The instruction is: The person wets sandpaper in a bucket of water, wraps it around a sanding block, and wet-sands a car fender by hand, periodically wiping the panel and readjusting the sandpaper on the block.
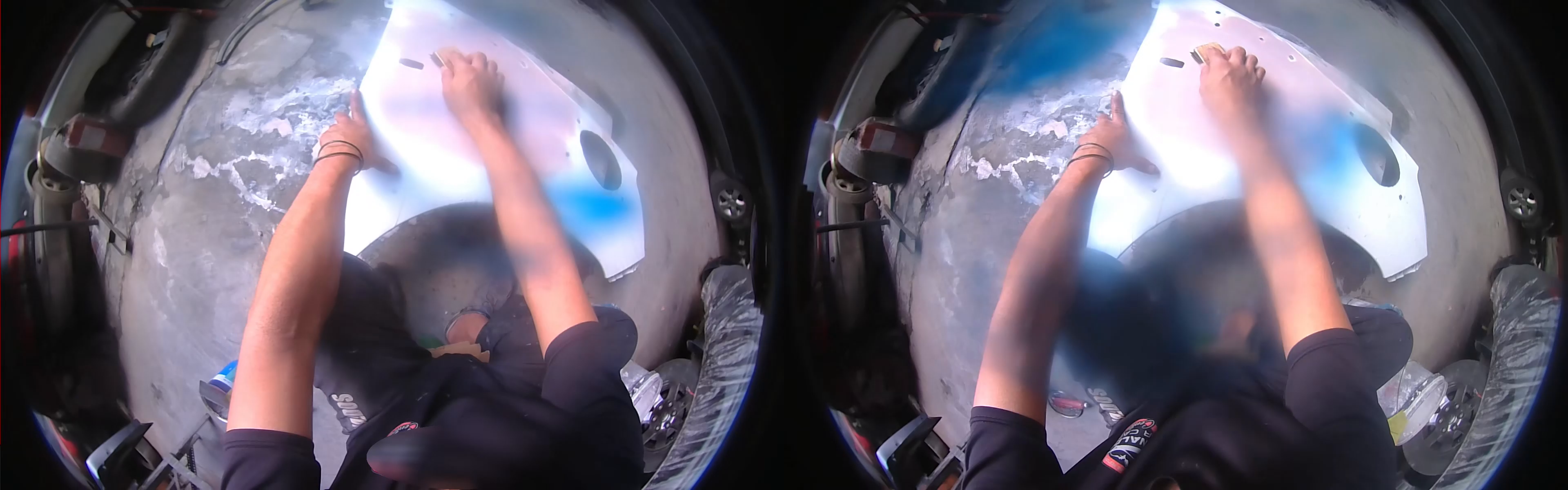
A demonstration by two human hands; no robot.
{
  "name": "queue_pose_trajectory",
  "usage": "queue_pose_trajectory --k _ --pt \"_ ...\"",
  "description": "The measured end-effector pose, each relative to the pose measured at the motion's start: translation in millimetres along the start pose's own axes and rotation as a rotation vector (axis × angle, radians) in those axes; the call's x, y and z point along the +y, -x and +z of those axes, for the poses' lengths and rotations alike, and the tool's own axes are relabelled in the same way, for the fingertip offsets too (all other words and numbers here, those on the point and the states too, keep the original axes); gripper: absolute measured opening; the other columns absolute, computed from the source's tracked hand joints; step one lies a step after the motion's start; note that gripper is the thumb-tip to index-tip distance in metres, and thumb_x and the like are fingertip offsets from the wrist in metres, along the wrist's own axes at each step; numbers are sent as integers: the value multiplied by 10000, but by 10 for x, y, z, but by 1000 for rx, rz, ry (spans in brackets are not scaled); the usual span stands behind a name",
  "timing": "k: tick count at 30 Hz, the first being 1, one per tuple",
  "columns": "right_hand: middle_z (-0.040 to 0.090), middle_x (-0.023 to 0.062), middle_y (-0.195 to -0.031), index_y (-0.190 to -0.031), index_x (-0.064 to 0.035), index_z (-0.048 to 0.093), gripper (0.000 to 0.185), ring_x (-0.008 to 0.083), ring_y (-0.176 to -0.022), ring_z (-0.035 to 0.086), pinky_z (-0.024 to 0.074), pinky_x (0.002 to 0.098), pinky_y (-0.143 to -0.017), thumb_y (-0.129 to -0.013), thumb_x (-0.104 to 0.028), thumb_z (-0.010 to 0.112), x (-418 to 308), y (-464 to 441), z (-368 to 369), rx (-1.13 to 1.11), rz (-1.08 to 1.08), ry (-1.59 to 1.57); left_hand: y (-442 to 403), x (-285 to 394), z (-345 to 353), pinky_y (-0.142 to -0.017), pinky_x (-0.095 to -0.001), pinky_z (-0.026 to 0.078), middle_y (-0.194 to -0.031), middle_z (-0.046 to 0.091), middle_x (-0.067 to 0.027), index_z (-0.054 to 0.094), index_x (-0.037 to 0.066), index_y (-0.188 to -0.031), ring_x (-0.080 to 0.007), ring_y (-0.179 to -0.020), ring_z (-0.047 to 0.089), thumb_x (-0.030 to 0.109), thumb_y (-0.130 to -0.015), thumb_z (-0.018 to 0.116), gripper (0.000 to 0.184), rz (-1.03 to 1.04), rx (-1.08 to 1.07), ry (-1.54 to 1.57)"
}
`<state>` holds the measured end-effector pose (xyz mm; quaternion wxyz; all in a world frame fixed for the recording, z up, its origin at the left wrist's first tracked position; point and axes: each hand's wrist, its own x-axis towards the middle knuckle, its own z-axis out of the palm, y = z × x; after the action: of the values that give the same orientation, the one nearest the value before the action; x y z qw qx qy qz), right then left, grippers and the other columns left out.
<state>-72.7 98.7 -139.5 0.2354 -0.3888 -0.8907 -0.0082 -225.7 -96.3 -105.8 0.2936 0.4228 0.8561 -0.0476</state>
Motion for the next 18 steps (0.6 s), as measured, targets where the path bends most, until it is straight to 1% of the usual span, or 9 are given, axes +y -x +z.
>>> queue_pose_trajectory --k 1,3,4,6,7,9,11,13,18 --pt "640 145 -1302 -1359 -181 674 351 398 -1182 620 493 572 -1013 -1024 -284 694 -42 48 -27 2 -9 0 -33 6 38 -1194 -523 507 -1643 401 -408 -164 20 -1745 -542 -1437 571 627 -521 1054 1831 -14 4 7" --pt "667 145 -1258 -1346 -229 739 317 390 -1190 614 488 558 -1030 -1040 -296 689 -129 364 -145 3 24 37 -88 8 87 -1185 -524 513 -1632 422 -394 -159 28 -1749 -539 -1421 585 627 -520 1055 1828 -30 13 25" --pt "667 145 -1258 -1346 -229 739 317 390 -1190 614 488 558 -1030 -1040 -296 689 -197 493 -232 7 18 36 -113 -7 104 -1177 -532 518 -1618 440 -383 -152 34 -1752 -533 -1407 597 626 -519 1055 1824 -29 27 12" --pt "669 139 -1258 -1363 -235 730 324 385 -1190 615 487 552 -1030 -1049 -293 681 -272 736 -377 -26 -59 14 -89 14 93 -1168 -540 523 -1603 459 -372 -145 40 -1755 -528 -1393 610 625 -518 1055 1820 -22 35 -5" --pt "669 139 -1258 -1363 -235 730 324 385 -1190 615 487 552 -1030 -1049 -293 681 -239 650 -353 -27 -55 13 -57 11 68 -1165 -549 523 -1602 464 -366 -141 43 -1756 -527 -1391 612 623 -517 1057 1818 -9 36 8" --pt "667 131 -1280 -1298 -165 712 287 384 -1199 629 490 567 -1013 -1024 -246 693 -131 286 -214 2 -102 -27 -29 5 80 -1162 -559 524 -1600 468 -360 -136 47 -1757 -525 -1388 614 620 -516 1058 1815 6 26 9" --pt "669 116 -1249 -1302 -168 714 299 382 -1169 635 489 568 -1005 -1011 -237 700 -98 -61 -35 15 -85 -39 -31 -14 33 -1158 -565 525 -1592 481 -351 -129 46 -1757 -531 -1387 613 615 -514 1062 1813 12 33 22" --pt "657 116 -1326 -1357 -247 753 326 376 -1226 611 475 550 -1048 -1038 -291 696 -122 -195 12 -64 -11 -20 -78 -26 58 -1153 -564 528 -1588 488 -348 -123 45 -1758 -530 -1386 615 614 -512 1063 1812 -2 44 14" --pt "657 124 -1338 -1441 -281 717 412 378 -1236 610 466 574 -1057 -1029 -288 709 -291 552 -295 -102 -48 61 -116 -32 102 -1141 -566 537 -1571 503 -356 -112 42 -1758 -535 -1379 620 610 -506 1066 1810 -5 51 -10"
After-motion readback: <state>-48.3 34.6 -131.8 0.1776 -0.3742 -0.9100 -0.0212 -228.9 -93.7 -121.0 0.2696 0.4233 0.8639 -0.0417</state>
